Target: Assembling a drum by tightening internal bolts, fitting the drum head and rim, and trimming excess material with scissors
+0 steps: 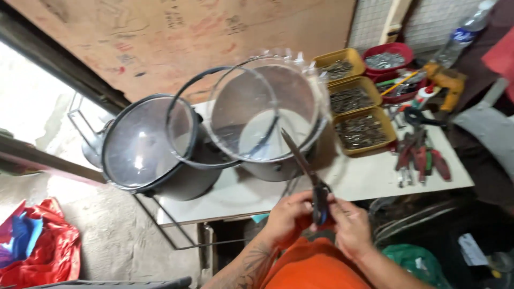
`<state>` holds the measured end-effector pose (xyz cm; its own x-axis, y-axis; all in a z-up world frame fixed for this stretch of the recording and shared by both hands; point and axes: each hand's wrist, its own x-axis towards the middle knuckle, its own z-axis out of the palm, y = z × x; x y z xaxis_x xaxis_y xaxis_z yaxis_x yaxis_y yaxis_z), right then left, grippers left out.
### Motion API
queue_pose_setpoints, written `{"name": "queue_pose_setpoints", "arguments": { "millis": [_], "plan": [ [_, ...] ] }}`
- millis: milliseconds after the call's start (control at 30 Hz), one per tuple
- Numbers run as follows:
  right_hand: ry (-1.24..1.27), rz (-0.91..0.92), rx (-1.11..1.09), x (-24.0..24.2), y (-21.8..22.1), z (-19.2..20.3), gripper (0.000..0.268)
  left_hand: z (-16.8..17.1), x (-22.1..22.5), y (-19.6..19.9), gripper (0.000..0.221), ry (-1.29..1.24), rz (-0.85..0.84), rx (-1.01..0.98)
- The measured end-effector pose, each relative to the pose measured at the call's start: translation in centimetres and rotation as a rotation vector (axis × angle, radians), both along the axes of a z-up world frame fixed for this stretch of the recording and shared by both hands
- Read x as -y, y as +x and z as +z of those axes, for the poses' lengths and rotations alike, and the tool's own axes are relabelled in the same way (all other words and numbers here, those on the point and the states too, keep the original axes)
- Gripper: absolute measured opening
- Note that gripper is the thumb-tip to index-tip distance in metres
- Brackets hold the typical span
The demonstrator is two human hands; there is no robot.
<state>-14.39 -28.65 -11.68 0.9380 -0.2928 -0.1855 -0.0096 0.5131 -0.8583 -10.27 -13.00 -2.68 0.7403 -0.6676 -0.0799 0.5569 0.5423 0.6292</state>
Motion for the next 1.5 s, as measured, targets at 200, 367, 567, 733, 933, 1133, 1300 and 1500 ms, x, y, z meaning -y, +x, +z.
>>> {"name": "queue_pose_setpoints", "arguments": {
  "millis": [200,367,567,733,933,1133,1300,1500],
  "plan": [
    [-0.35,0.233,-0.134,-10.9,-1.2,-1.3,0.012,0.7,-11.0,-1.7,0.044,0.65,0.225,0.32],
    [-0.517,0.526,-0.087,-14.4,-1.3,2.1,0.036,0.3,-17.5,-3.0,0.031,0.803,0.545,0.109],
    [-1.011,0.273,-0.241,-8.4,1.5,3.0,0.03,0.5,-25.5,-2.7,0.041,0.84,0.829,0.01],
    [-1.221,-0.063,-0.099,0.3,5.9,2.2,0.027,-3.5,-28.0,-3.5,0.036,0.782,0.786,0.051],
    [-1.748,-0.117,0.635,3.0,11.2,7.3,0.035,-1.1,-25.6,-1.8,0.035,1.272,0.483,0.21],
    [-1.803,0.073,0.763,-0.7,13.9,8.1,0.038,1.4,-23.0,-0.2,0.052,1.512,0.416,0.393],
    [-1.769,0.107,0.592,0.3,14.8,5.2,0.039,-0.6,-23.8,1.6,0.056,1.606,0.53,0.625],
    [-1.688,0.011,0.79,-0.2,15.5,5.0,0.025,2.4,-23.5,4.9,0.048,1.745,0.23,0.884]
  ]
}}
